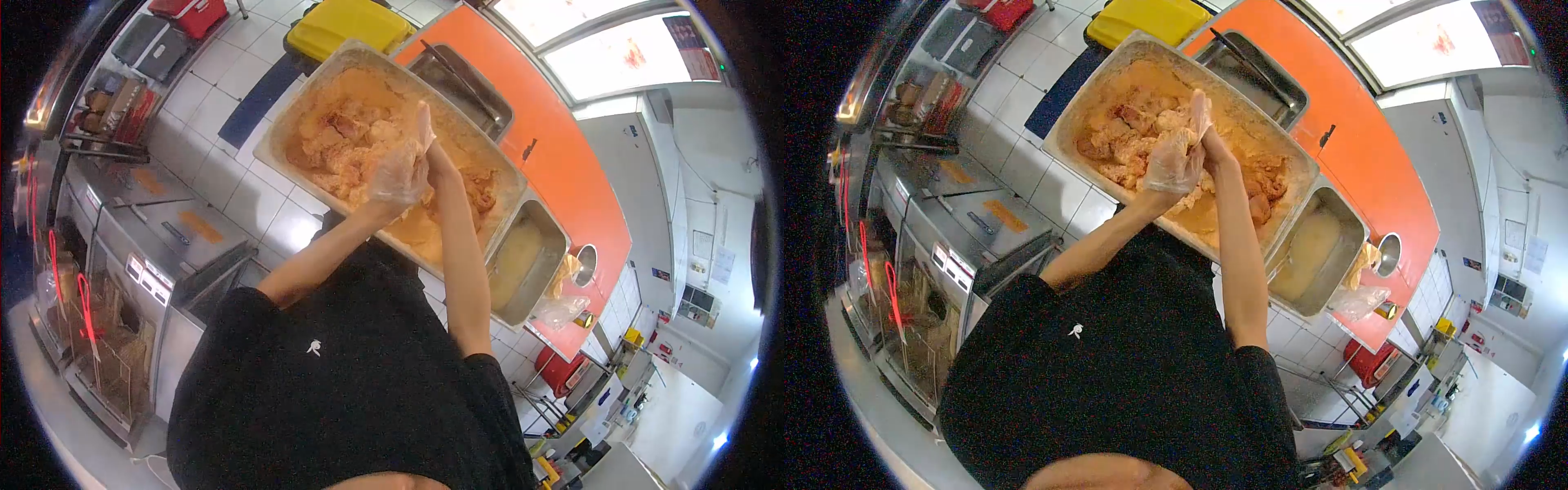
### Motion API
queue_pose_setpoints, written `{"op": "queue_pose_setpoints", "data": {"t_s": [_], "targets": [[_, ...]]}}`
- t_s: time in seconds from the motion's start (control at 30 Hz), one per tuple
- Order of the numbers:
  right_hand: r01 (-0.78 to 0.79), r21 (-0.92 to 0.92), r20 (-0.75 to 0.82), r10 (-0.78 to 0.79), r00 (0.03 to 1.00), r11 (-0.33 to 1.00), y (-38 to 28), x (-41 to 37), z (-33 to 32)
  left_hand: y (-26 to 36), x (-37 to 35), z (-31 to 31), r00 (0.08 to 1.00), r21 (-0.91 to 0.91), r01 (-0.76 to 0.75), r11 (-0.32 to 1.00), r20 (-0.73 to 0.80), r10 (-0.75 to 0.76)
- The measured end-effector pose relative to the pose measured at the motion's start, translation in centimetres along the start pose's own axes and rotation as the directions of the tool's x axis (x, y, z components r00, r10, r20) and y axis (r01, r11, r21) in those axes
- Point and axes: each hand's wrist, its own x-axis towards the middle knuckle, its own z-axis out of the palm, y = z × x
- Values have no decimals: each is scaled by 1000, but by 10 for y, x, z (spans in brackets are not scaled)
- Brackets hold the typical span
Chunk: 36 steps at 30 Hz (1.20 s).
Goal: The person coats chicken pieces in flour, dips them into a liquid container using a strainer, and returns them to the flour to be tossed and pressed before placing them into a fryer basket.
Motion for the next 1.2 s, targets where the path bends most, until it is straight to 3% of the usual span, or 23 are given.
{"op": "queue_pose_setpoints", "data": {"t_s": [0.1, 0.2, 0.27, 0.3, 0.37, 0.47, 0.5, 0.57, 0.63, 0.67, 0.7, 0.77, 0.83, 0.87, 0.9, 0.97, 1.0, 1.03, 1.07, 1.13, 1.17, 1.2], "targets": [[93, 43, -16, -92, 996, 995, 1, 23, -4, -2, 8, 7, 999, 79, 42, 996, 27, -44], [249, 128, -27, -248, 968, 960, 4, 60, -14, -6, 13, 10, 1000, -19, 22, 1000, 12, -22], [370, 166, -19, -372, 928, 914, 18, 101, -31, -15, 12, 17, 982, 122, -148, 981, -99, 161], [446, 177, -14, -451, 893, 877, 36, 138, -54, -12, 15, 16, 982, 97, -169, 981, -74, 176], [608, 192, 36, -625, 780, 770, 90, 229, -122, -4, 14, 11, 999, 219, -45, 975, 29, 39], [475, 355, -194, -434, 880, 805, -1, 43, -21, 13, 13, -2, 973, 240, -170, 956, 192, 125], [496, 357, -220, -444, 868, 792, -11, 20, -18, 20, 14, 3, 967, 223, -191, 956, 212, 144], [272, 565, -225, -172, 959, 779, -21, -10, -20, 31, 17, 11, 967, 224, -256, 940, 63, 248], [319, 546, -268, -200, 942, 775, -8, -20, -38, 27, 5, 27, 965, 126, -227, 966, 164, 206], [398, 475, -320, -267, 909, 785, -1, -26, -49, 36, 2, 35, 959, 40, -165, 985, 241, 151], [484, 355, -387, -346, 855, 800, 7, -34, -61, 49, -5, 39, 936, -45, 7, 999, 353, 9], [606, -89, -479, -568, 670, 790, 29, -48, -87, 50, -22, 59, 907, -42, -68, 997, 415, 79], [519, -661, -382, -839, 387, 541, 54, -61, -113, 54, -29, 65, 879, -82, -176, 981, 435, 194], [440, -799, -309, -908, 285, 410, 60, -69, -122, 61, -33, 69, 867, -149, -216, 965, 425, 259], [396, -863, -254, -946, 199, 315, 68, -79, -128, 67, -41, 75, 843, -199, -164, 966, 481, 242], [407, -716, -491, -823, 284, 567, 66, -113, -119, 77, -45, 67, 758, -253, -112, 961, 603, 247], [427, -704, -494, -823, 279, 567, 75, -123, -120, 86, -45, 61, 695, -258, -110, 960, 671, 260], [405, -590, -581, -716, 387, 698, 85, -132, -124, 81, -47, 55, 607, -156, -68, 985, 777, 165], [366, -463, -645, -590, 487, 808, 93, -141, -126, 78, -47, 47, 604, -146, -85, 986, 780, 167], [338, -20, -692, -257, 675, 941, 64, -195, -112, 64, -36, 32, 593, 171, -102, 980, 802, -78], [357, 8, -701, -249, 668, 934, 76, -198, -122, 47, -25, 27, 586, 313, -128, 941, 790, -183], [408, -68, -735, -322, 596, 911, 96, -200, -140, 29, -12, 24, 583, 444, -154, 883, 762, -281]]}}
